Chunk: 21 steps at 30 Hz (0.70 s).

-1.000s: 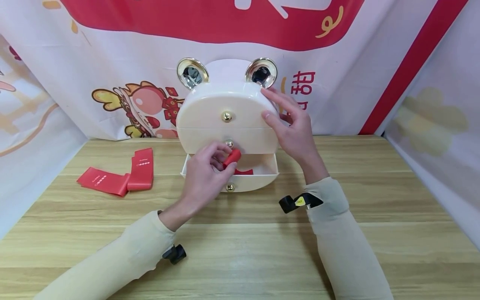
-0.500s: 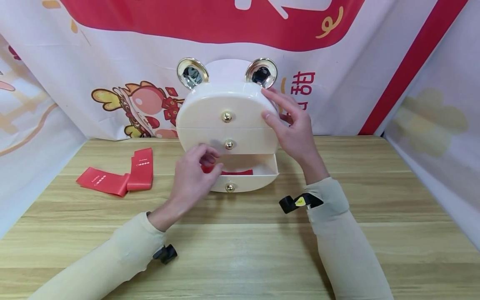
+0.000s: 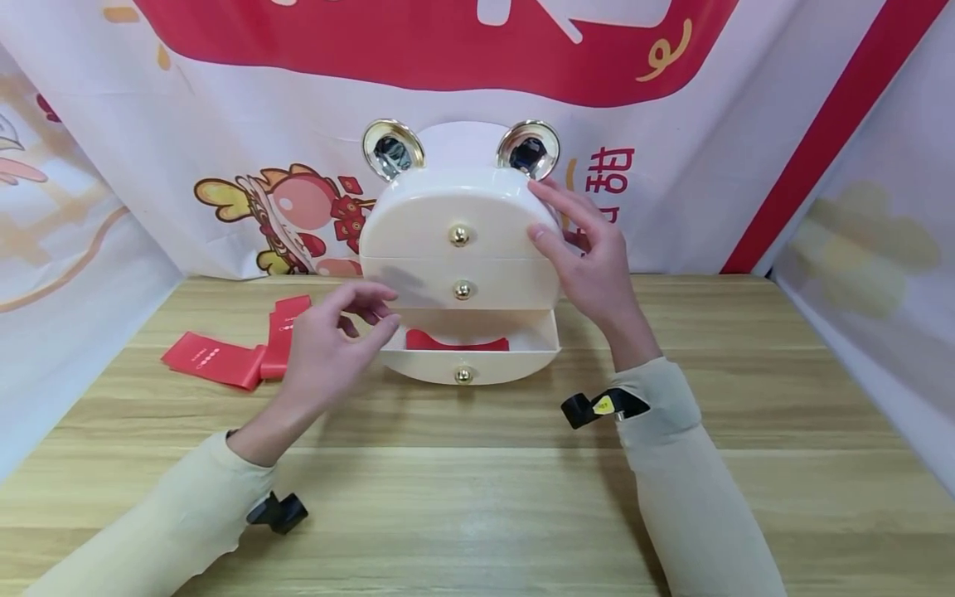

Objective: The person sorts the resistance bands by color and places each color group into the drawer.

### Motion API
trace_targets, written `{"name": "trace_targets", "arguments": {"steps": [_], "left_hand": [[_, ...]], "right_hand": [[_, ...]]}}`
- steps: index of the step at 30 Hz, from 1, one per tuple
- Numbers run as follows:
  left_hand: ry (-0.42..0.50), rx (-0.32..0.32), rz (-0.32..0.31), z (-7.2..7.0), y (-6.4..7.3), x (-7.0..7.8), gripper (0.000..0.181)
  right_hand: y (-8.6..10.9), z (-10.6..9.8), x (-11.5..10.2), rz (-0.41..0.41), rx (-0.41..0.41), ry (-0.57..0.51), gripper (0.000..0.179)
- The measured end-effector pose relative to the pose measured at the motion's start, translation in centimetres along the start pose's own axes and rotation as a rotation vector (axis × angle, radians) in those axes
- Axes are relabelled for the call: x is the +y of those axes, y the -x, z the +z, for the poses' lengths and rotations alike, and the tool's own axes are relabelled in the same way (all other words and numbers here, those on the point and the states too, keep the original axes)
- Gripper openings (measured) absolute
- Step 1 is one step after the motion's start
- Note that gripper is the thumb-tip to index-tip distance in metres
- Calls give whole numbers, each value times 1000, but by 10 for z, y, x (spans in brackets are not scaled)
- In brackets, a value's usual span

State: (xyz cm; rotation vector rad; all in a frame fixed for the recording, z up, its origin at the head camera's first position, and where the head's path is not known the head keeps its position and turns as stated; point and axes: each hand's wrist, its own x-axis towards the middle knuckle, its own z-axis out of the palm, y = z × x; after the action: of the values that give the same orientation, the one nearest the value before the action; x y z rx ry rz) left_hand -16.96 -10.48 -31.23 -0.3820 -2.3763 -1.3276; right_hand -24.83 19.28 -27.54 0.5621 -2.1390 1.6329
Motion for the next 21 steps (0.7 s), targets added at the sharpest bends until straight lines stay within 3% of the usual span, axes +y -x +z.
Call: {"name": "trace_targets", "arguments": {"steps": [7,21], "left_hand": [[-21,18,-68,-24,1,-15,23],[82,60,-254,-75,2,-40,35]], "right_hand": [[3,-3,1,-6,11,-5,44],[1,1,-1,-9,4,-27,44]]}}
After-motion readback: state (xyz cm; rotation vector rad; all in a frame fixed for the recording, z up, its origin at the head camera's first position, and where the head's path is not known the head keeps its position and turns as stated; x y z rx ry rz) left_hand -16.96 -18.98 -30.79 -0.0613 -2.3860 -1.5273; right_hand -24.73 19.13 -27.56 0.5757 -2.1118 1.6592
